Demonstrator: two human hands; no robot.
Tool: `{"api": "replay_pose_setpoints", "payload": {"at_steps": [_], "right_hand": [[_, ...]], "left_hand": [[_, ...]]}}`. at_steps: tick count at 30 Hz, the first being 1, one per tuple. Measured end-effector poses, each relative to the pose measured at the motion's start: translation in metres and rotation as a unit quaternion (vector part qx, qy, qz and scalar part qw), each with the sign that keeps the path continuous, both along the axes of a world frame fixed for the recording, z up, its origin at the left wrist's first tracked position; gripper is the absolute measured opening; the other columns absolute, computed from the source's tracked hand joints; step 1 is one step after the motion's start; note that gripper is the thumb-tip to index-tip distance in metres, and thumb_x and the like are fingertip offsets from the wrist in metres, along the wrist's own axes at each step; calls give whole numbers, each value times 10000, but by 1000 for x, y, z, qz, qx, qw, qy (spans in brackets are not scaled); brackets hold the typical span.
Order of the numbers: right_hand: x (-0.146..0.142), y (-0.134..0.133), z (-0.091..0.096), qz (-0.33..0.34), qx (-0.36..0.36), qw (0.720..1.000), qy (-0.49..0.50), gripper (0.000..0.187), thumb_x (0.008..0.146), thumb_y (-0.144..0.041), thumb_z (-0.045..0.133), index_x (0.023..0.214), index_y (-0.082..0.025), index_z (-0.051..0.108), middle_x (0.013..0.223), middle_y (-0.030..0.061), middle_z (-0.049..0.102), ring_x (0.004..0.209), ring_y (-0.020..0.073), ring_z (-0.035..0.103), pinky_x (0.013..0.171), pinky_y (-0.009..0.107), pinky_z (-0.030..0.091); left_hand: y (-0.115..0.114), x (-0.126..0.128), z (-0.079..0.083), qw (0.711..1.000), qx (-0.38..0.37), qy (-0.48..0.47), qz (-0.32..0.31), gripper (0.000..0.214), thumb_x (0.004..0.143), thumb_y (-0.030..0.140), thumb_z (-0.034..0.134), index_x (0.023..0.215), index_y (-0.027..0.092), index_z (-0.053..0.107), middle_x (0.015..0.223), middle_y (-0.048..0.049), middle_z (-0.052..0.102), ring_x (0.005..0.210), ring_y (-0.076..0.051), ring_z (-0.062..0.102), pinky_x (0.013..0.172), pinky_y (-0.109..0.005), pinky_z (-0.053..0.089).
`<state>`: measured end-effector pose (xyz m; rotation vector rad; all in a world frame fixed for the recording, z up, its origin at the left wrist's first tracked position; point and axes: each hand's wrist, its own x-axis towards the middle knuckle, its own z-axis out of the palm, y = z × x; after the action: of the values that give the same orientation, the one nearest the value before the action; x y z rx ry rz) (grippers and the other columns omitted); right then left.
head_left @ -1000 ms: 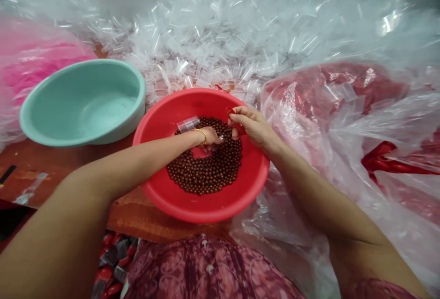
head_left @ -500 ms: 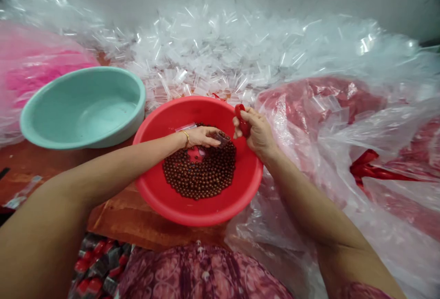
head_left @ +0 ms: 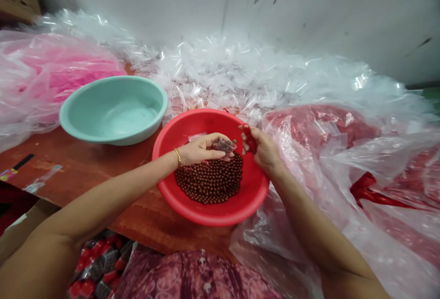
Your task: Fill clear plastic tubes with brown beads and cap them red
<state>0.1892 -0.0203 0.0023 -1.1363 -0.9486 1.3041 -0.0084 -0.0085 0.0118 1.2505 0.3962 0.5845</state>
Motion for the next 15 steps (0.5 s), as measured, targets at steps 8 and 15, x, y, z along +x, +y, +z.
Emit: {"api": "replay_pose_setpoints", "payload": {"at_steps": [8, 15], "right_hand": [[-13, -19, 8, 38, -4, 999, 5, 334, 652, -430, 679, 891, -197, 659, 590, -58, 510, 375, 29, 360, 347, 190, 330], [-14, -18, 13, 46, 11, 997, -59, 357, 650, -344, 697, 972, -211, 617, 563, -78, 487, 387, 33, 358, 389, 193, 354]], "left_hand": [[5, 3, -6, 997, -55, -56, 11, 294, 729, 200, 690, 976, 137, 543, 868, -39, 651, 818, -123, 626, 855, -332, 486], [5, 2, -7, 997, -67, 3, 33, 313, 704, 191, 700, 967, 141, 538, 844, -20, 636, 795, -109, 616, 759, -273, 495]]}}
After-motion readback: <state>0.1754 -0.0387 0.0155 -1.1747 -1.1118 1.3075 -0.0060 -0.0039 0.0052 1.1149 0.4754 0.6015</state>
